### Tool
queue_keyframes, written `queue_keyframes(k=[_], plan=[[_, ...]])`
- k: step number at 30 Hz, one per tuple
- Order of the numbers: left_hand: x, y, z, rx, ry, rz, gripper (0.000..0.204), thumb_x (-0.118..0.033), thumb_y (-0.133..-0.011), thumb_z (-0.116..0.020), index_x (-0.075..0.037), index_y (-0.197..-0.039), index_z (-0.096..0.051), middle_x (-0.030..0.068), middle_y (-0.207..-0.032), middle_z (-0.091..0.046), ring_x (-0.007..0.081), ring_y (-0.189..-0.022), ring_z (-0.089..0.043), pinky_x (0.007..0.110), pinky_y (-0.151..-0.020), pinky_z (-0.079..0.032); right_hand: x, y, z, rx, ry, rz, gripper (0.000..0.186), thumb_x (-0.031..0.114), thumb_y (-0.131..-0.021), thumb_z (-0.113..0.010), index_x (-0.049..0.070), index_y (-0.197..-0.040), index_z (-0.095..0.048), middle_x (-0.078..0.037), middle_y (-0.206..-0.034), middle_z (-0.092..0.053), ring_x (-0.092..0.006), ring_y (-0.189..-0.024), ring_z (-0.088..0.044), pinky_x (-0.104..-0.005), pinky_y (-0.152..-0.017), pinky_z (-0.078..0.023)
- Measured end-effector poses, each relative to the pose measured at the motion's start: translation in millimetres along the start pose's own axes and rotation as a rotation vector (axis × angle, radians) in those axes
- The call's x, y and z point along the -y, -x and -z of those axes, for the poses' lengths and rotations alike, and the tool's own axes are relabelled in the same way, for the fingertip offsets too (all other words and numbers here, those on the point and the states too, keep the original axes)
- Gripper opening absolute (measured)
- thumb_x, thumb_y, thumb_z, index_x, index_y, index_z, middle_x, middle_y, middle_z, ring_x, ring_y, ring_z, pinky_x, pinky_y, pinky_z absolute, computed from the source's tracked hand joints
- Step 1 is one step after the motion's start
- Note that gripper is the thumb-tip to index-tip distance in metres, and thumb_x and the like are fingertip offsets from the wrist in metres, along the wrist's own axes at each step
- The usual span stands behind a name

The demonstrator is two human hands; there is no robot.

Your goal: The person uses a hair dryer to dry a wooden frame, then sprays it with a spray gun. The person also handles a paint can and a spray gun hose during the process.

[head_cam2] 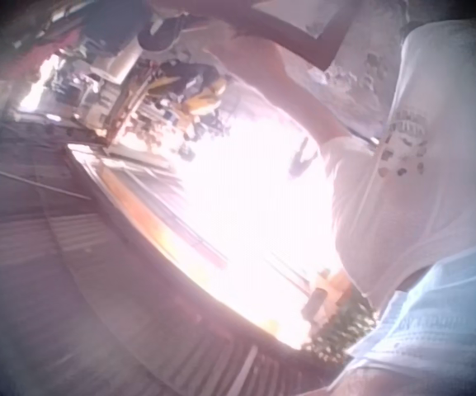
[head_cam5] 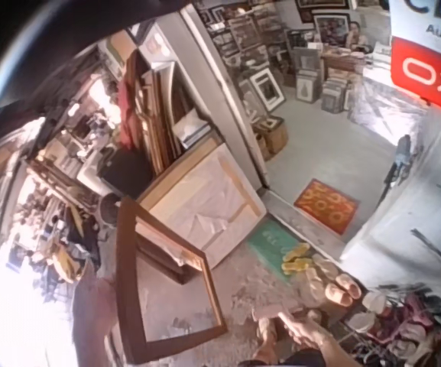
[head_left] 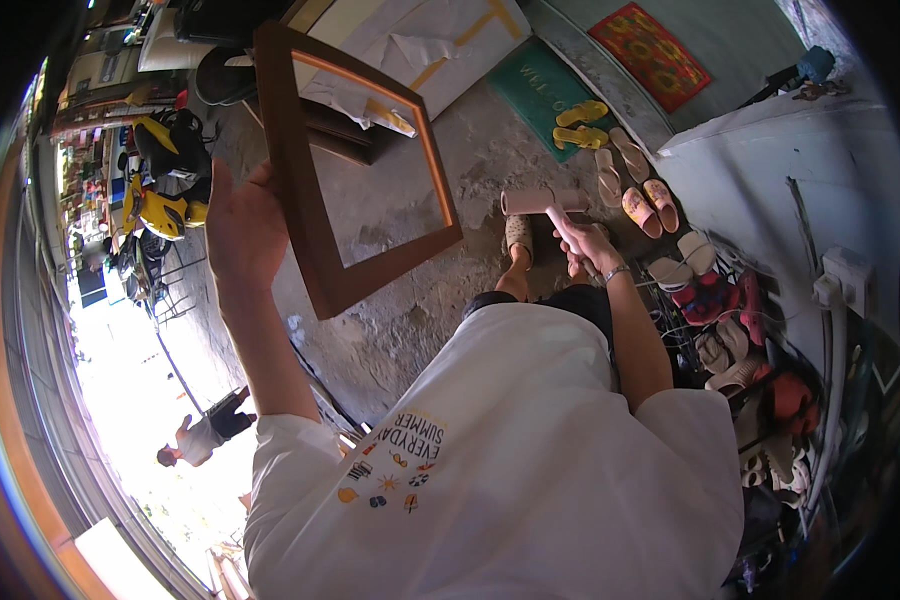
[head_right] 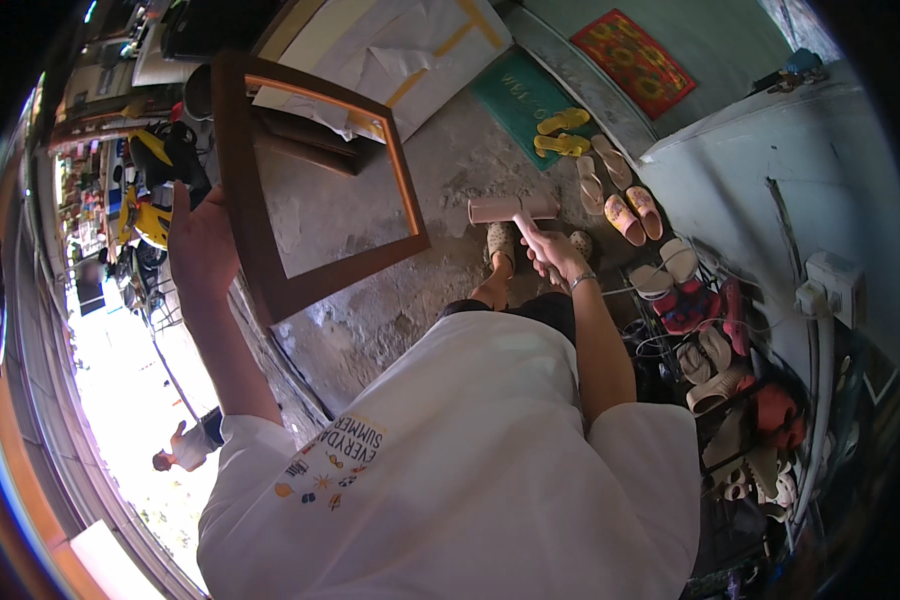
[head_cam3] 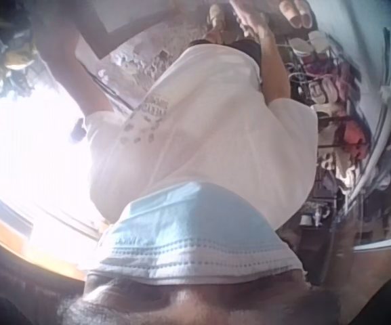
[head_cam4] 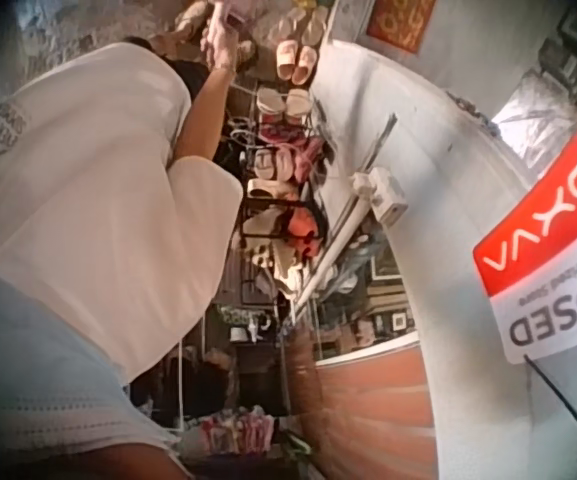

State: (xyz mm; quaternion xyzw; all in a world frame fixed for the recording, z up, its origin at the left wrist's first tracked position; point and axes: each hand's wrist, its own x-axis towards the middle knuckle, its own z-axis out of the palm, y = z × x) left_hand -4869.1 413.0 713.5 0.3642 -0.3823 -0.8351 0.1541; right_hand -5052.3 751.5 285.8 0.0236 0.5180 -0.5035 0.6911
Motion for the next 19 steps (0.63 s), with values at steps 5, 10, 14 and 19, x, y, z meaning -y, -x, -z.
queue_keyframes(k=[5,10,14,19], plan=[[-7.1,-19.3,21.1,0.133,0.101,0.006,0.07,-0.057,-0.101,-0.038,0.008,-0.124,-0.052,0.0199,-0.117,-0.062,0.03,-0.111,-0.059,0.043,-0.103,-0.043,-16.5,37.6,-18.1,-0.128,0.163,0.168,0.05,0.049,-0.099,-0.053,-0.001,-0.095,-0.059,-0.004,-0.062,-0.055,-0.0115,-0.04,-0.052,-0.0279,-0.037,-0.04],[-10.0,-38.5,31.4,0.102,0.094,-0.016,0.071,-0.057,-0.101,-0.037,0.009,-0.123,-0.051,0.0226,-0.122,-0.059,0.0317,-0.116,-0.056,0.044,-0.104,-0.041,-12.9,77.8,-47.7,-0.252,0.248,0.362,0.042,0.043,-0.1,-0.053,0.002,-0.096,-0.057,-0.003,-0.062,-0.055,-0.0107,-0.036,-0.048,-0.0267,-0.034,-0.038],[-8.7,-54.2,43.3,0.077,0.13,-0.001,0.071,-0.058,-0.099,-0.039,0.008,-0.121,-0.052,0.0238,-0.124,-0.059,0.0335,-0.118,-0.056,0.045,-0.104,-0.04,-17.6,98.6,-63.0,-0.456,0.54,0.71,0.034,0.033,-0.097,-0.06,-0.001,-0.103,-0.057,-0.01,-0.069,-0.059,-0.0242,-0.054,-0.059,-0.038,-0.051,-0.046],[-1.2,-75.3,75.4,0.391,0.314,0.094,0.078,-0.06,-0.099,-0.039,0.011,-0.131,-0.042,0.0243,-0.13,-0.051,0.0359,-0.125,-0.047,0.046,-0.113,-0.033,5.8,138.6,-92.1,-0.491,0.407,0.753,0.044,0.032,-0.091,-0.068,-0.001,-0.117,-0.058,-0.02,-0.091,-0.062,-0.0358,-0.077,-0.061,-0.0401,-0.069,-0.05]])
